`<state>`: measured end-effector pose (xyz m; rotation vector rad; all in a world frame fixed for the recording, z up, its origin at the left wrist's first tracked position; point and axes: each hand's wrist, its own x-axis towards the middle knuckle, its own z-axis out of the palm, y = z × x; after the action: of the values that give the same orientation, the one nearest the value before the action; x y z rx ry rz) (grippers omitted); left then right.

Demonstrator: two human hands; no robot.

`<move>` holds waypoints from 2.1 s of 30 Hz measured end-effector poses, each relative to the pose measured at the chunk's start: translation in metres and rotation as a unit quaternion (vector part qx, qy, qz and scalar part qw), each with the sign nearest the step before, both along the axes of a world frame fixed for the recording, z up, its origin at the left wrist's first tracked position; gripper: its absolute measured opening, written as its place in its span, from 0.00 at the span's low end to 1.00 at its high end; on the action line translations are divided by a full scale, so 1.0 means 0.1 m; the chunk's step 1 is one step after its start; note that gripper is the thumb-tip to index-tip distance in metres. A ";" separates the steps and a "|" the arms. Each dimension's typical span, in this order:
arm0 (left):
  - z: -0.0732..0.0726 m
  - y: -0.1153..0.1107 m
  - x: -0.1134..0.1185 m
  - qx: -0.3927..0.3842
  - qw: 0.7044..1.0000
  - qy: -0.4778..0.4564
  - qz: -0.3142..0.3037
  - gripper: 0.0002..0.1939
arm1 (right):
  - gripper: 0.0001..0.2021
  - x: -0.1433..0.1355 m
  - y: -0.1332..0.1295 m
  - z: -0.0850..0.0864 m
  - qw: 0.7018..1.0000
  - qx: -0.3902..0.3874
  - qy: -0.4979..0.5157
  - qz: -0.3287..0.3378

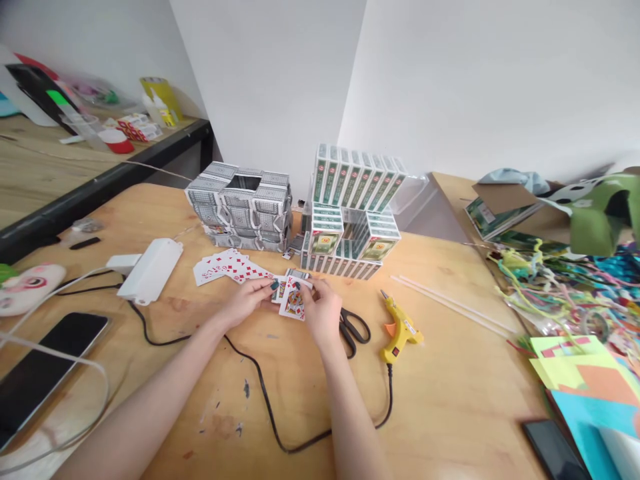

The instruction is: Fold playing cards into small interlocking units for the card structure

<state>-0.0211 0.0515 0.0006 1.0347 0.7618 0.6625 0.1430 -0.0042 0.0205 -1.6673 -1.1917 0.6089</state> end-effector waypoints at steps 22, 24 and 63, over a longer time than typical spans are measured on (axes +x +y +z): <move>-0.03 0.01 -0.02 0.180 0.973 0.141 0.027 0.13 | 0.17 -0.06 0.05 -0.20 0.970 -0.027 0.237 0.039; -0.02 0.01 -0.02 0.167 0.975 0.140 0.035 0.12 | 0.17 -0.09 0.06 -0.26 0.955 -0.034 0.291 0.049; -0.13 0.05 0.02 0.053 0.992 0.046 0.103 0.22 | 0.21 -0.11 0.10 -0.36 0.987 -0.017 0.148 0.053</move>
<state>-0.0194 0.0564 -0.0125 1.0981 0.9305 0.8432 0.1320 0.0054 -0.0157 -1.4868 -1.0619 0.9136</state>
